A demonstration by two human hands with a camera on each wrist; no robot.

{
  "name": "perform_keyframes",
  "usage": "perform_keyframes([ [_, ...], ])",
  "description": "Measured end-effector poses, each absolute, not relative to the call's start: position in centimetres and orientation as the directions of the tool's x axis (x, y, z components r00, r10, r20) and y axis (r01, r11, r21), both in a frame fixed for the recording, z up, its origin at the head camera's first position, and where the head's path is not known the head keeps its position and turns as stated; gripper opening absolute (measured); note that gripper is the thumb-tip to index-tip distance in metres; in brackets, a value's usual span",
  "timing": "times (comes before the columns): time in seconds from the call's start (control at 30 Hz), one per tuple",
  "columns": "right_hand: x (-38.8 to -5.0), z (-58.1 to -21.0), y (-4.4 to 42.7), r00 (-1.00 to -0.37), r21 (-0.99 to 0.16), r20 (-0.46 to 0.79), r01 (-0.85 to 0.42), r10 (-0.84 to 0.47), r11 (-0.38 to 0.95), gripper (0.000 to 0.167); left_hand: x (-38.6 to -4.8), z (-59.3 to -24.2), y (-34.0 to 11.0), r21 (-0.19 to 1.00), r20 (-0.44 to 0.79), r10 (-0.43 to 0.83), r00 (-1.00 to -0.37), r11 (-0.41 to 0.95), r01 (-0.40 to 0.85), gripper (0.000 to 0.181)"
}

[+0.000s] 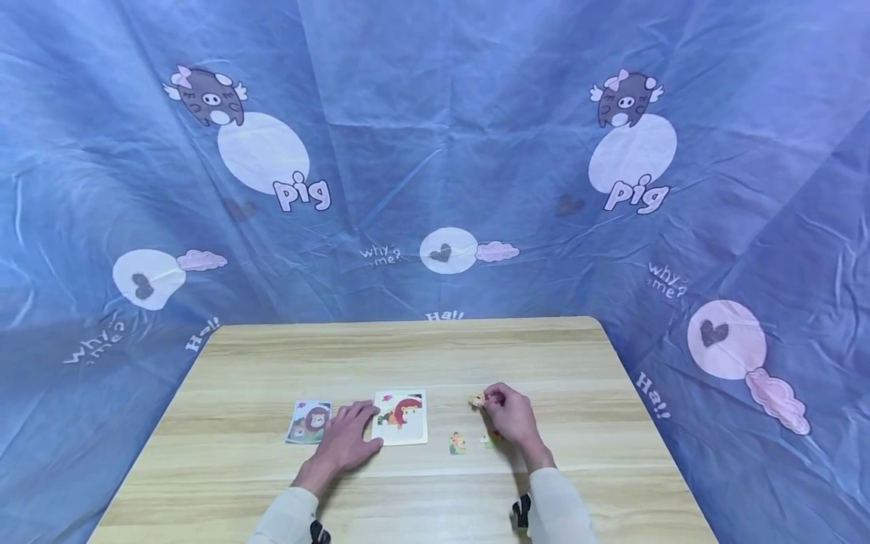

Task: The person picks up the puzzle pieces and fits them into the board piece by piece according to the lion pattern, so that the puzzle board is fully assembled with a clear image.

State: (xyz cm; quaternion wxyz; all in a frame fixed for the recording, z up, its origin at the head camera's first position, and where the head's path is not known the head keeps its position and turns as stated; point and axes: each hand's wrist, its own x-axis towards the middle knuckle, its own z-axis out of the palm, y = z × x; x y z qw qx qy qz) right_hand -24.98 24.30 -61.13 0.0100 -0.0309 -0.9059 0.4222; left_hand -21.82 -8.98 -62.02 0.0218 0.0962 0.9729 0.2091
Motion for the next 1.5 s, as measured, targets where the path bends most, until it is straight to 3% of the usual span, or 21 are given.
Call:
perform_keyframes([
  [0.6,-25.7,-61.2,17.1,-0.999,-0.854,-0.010,-0.019,-0.053,0.521,0.021,-21.7,-62.0,-9.0,0.419,0.005,0.203,-0.979,0.888,0.187,0.058],
  [1.5,-25.3,-61.2,13.6,-0.980,-0.778,0.028,-0.144,-0.195,0.611,0.012,-22.0,-61.7,-9.3,0.430,-0.015,0.199,-0.980,0.886,0.173,0.059],
])
